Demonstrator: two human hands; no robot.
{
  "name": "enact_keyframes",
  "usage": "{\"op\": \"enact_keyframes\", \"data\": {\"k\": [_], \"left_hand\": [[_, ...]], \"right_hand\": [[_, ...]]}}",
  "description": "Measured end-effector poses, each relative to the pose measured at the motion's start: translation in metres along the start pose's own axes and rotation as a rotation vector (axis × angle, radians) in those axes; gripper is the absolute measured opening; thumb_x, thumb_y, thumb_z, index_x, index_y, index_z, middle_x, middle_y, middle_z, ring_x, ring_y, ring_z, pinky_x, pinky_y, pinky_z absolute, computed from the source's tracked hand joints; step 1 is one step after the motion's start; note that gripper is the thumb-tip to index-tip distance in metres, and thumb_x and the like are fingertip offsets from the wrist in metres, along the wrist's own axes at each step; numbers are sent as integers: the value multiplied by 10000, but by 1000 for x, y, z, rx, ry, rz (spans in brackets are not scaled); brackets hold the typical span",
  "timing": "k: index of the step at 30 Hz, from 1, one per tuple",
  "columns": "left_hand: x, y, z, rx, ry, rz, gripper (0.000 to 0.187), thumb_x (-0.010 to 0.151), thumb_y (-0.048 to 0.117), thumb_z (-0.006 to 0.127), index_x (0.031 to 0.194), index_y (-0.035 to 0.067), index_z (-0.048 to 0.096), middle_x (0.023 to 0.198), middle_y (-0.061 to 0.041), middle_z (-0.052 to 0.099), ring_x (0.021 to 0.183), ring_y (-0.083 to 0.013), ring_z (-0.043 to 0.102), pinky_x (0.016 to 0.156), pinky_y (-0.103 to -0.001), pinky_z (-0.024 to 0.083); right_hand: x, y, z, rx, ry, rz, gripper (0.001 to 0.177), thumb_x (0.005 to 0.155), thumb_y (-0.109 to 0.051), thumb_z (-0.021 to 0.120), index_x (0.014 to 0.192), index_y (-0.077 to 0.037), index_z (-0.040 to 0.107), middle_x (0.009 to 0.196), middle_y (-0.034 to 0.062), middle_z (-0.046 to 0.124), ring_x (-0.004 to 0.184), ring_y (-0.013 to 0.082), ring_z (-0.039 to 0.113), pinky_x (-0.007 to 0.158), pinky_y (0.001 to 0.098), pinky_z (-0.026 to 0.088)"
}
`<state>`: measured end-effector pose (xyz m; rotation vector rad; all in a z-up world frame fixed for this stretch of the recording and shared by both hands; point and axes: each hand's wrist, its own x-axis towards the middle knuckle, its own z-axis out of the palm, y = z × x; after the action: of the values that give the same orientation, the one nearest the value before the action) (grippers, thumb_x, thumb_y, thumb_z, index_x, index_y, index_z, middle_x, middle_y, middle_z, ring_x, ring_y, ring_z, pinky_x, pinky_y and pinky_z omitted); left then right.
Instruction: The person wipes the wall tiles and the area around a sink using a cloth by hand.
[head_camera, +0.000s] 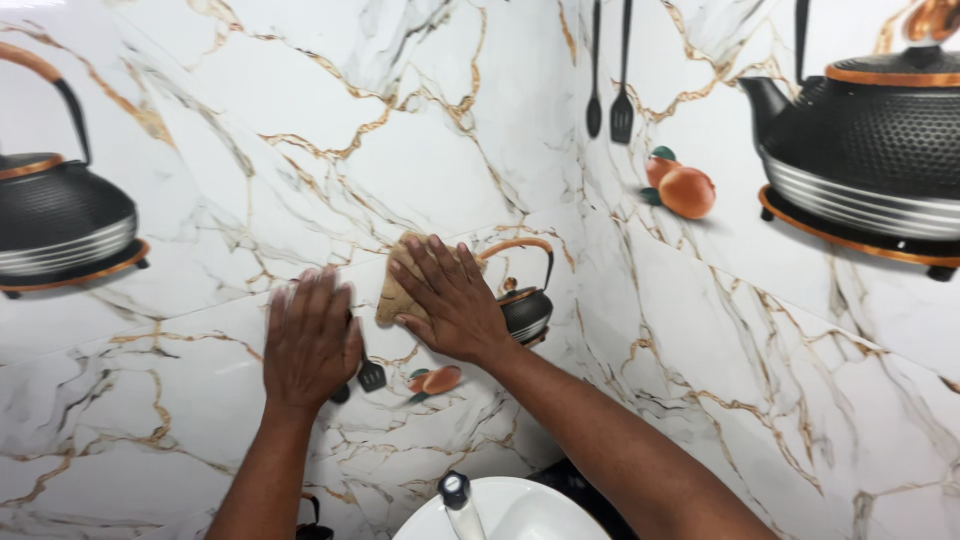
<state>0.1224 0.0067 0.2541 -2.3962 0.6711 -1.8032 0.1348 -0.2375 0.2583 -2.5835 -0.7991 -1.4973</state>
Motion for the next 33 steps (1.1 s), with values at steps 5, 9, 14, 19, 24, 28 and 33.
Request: {"op": "enact_keyframes", "data": {"k": [5, 9, 14, 19, 24, 28, 33], "left_hand": [[53, 31, 3, -78, -53, 192, 554, 1020, 373, 530, 1541, 189, 497, 1622, -70, 449, 1524, -235, 357, 1278, -441, 201], [60, 38, 8, 39, -20, 211, 540, 1033, 398, 521, 1548, 237, 504, 1636, -45, 441, 1527, -216, 348, 1281, -436, 185], [59, 38, 14, 75, -9, 213, 540, 1039, 399, 526, 1550, 225, 514, 1635, -54, 444, 1529, -225, 350, 1277, -448, 185], [57, 39, 13, 73, -5, 206, 542, 1033, 396, 529, 1545, 216, 513, 1627, -61, 452, 1522, -228, 361, 1275, -459, 196], [58, 40, 13, 88, -3, 194, 543, 1034, 413, 507, 1548, 240, 495, 1633, -43, 430, 1523, -212, 341, 1272, -452, 192], [56, 40, 15, 85, -5, 185, 539, 1043, 411, 488, 1558, 249, 483, 1643, -32, 412, 1530, -202, 321, 1273, -446, 187], [54, 39, 18, 110, 9, 195, 540, 1047, 416, 487, 1562, 253, 476, 1643, -32, 417, 1533, -200, 319, 1276, -440, 184]], "right_hand": [[3, 50, -6, 56, 163, 166, 842, 1026, -617, 500, 1672, -177, 187, 1747, 153, 83, 1629, 365, 65, 1302, 576, 72], [-9, 98, -4, -6, 194, 276, 848, 1021, -619, 478, 1663, -163, 164, 1730, 196, 90, 1607, 378, 89, 1280, 598, 86], [-36, 116, 10, 63, 304, 408, 817, 1063, -569, 442, 1682, -126, 142, 1736, 245, 102, 1623, 418, 94, 1299, 601, 123], [-53, 72, 31, 59, 207, 262, 815, 1033, -571, 468, 1642, -83, 231, 1708, 253, 155, 1598, 437, 128, 1271, 638, 108], [-36, 68, 25, -17, 163, 73, 807, 999, -634, 499, 1624, -158, 315, 1707, 188, 203, 1590, 391, 160, 1267, 603, 106], [-17, 101, 9, -104, 223, 302, 861, 982, -625, 492, 1630, -109, 255, 1702, 206, 167, 1585, 403, 124, 1260, 611, 59], [-26, 110, 4, -20, 285, 451, 851, 1045, -546, 433, 1649, -18, 151, 1719, 252, 109, 1607, 415, 83, 1282, 585, 65]]}}
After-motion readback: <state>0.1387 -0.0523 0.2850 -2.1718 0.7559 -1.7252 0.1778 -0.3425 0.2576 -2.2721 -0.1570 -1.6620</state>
